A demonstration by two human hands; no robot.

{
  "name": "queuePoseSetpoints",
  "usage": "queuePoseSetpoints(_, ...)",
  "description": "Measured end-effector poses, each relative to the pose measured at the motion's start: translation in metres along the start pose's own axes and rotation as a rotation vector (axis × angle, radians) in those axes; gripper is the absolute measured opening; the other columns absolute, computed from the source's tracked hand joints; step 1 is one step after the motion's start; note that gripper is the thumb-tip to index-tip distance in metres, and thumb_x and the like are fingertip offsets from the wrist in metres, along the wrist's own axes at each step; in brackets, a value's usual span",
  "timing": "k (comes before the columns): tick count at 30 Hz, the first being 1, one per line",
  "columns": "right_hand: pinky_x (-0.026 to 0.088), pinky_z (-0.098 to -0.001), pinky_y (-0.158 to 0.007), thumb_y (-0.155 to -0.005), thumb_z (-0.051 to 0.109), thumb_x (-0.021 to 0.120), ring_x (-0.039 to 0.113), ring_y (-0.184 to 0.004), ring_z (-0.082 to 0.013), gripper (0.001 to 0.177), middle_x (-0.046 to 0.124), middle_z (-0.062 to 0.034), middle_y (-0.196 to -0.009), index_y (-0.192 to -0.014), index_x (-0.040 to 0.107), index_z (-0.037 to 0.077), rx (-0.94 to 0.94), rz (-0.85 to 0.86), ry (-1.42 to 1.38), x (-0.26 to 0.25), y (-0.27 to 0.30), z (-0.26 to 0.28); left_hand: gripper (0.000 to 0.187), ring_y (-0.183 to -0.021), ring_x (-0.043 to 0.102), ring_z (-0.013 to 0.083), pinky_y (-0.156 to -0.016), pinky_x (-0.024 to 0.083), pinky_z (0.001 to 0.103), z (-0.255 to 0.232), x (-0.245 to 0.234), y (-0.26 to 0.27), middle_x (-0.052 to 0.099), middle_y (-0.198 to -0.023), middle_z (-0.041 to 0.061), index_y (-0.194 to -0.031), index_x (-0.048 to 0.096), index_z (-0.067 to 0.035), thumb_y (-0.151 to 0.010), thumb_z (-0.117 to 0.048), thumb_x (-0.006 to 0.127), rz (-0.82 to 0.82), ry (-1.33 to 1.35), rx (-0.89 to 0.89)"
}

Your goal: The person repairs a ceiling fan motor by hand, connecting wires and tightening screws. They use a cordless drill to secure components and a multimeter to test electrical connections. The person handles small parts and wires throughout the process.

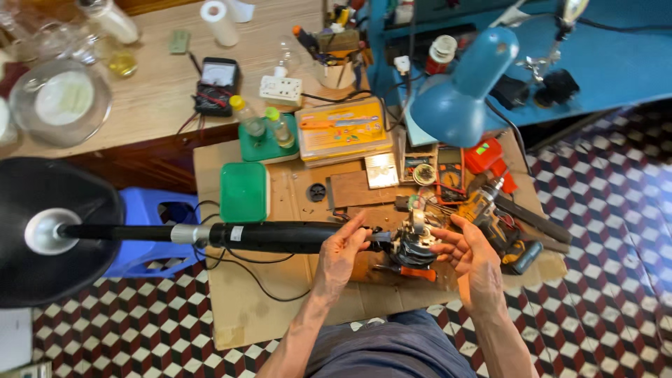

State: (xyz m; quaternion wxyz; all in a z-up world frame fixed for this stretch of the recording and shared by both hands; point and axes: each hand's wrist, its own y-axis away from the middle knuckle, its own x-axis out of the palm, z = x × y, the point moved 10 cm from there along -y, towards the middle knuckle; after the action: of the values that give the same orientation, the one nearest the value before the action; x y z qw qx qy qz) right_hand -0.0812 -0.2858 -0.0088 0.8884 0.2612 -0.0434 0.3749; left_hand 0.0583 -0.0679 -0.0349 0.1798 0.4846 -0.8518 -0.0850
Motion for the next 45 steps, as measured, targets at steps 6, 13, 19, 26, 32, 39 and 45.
queuePoseSetpoints(6,0.053,-0.0314,-0.072,-0.102,0.027,0.056,0.069,-0.083,-0.0191,0.042,0.074,-0.0163,-0.104,-0.133,0.060,0.000,-0.183,-0.006,0.463,-0.020,-0.075,0.058,0.052,-0.114,0.069,0.0172,-0.093,0.057,0.029,-0.005,-0.004,0.024,0.061,-0.146,0.011,-0.148,0.051,-0.004,-0.099,-0.022,0.057,-0.262,0.043,0.027)
queuePoseSetpoints(13,0.057,-0.0476,-0.081,-0.091,0.031,0.058,0.072,-0.093,-0.0400,0.032,0.075,-0.0171,-0.098,-0.113,0.075,0.015,-0.196,0.181,1.392,-0.074,-0.193,0.006,0.051,-0.110,0.068,0.0167,-0.092,0.055,0.029,-0.027,0.001,0.049,0.062,-0.145,0.011,-0.147,0.054,-0.004,-0.099,-0.023,0.056,-0.524,0.010,-0.009)
queuePoseSetpoints(19,0.056,-0.0517,-0.087,-0.093,0.028,0.054,0.071,-0.095,-0.0417,0.033,0.075,-0.0213,-0.100,-0.114,0.076,0.016,-0.214,0.470,1.634,-0.065,-0.263,-0.088,0.051,-0.109,0.069,0.0178,-0.092,0.057,0.032,-0.039,0.021,0.060,0.062,-0.144,0.013,-0.146,0.053,-0.004,-0.098,-0.024,0.056,-0.667,0.021,-0.022)
queuePoseSetpoints(26,0.056,-0.0544,-0.087,-0.089,0.036,0.062,0.068,-0.100,-0.0443,0.035,0.069,-0.0252,-0.110,-0.101,0.080,0.009,-0.084,0.249,1.686,-0.075,-0.298,-0.128,0.049,-0.108,0.069,0.0175,-0.091,0.058,0.032,-0.015,0.048,0.055,0.066,-0.139,0.016,-0.145,0.056,-0.002,-0.099,-0.020,0.057,-0.627,0.076,-0.028)
queuePoseSetpoints(32,0.059,-0.0516,-0.083,-0.089,0.039,0.065,0.073,-0.095,-0.0411,0.038,0.075,-0.0224,-0.102,-0.098,0.078,0.005,-0.128,0.110,1.736,-0.069,-0.289,-0.132,0.047,-0.105,0.071,0.0173,-0.088,0.059,0.031,-0.013,0.048,0.041,0.066,-0.137,0.014,-0.142,0.057,-0.001,-0.098,-0.016,0.058,-0.598,0.110,0.028)
queuePoseSetpoints(39,0.054,-0.0493,-0.078,-0.094,0.033,0.067,0.069,-0.088,-0.0406,0.027,0.075,-0.0205,-0.093,-0.095,0.081,0.010,-0.321,-0.032,1.402,-0.057,-0.222,-0.045,0.044,-0.106,0.069,0.0148,-0.089,0.058,0.028,-0.023,0.051,0.039,0.068,-0.135,0.013,-0.140,0.059,0.000,-0.100,-0.015,0.058,-0.548,0.135,0.061)
queuePoseSetpoints(45,0.047,-0.0296,-0.071,-0.100,0.015,0.067,0.060,-0.075,-0.0134,0.017,0.067,-0.0064,-0.085,-0.096,0.069,-0.002,0.004,0.242,0.214,-0.081,-0.154,0.011,0.042,-0.113,0.069,0.0147,-0.099,0.054,0.025,-0.039,0.146,0.002,0.072,-0.130,0.014,-0.142,0.061,0.000,-0.103,-0.015,0.059,-0.221,-0.032,0.180)
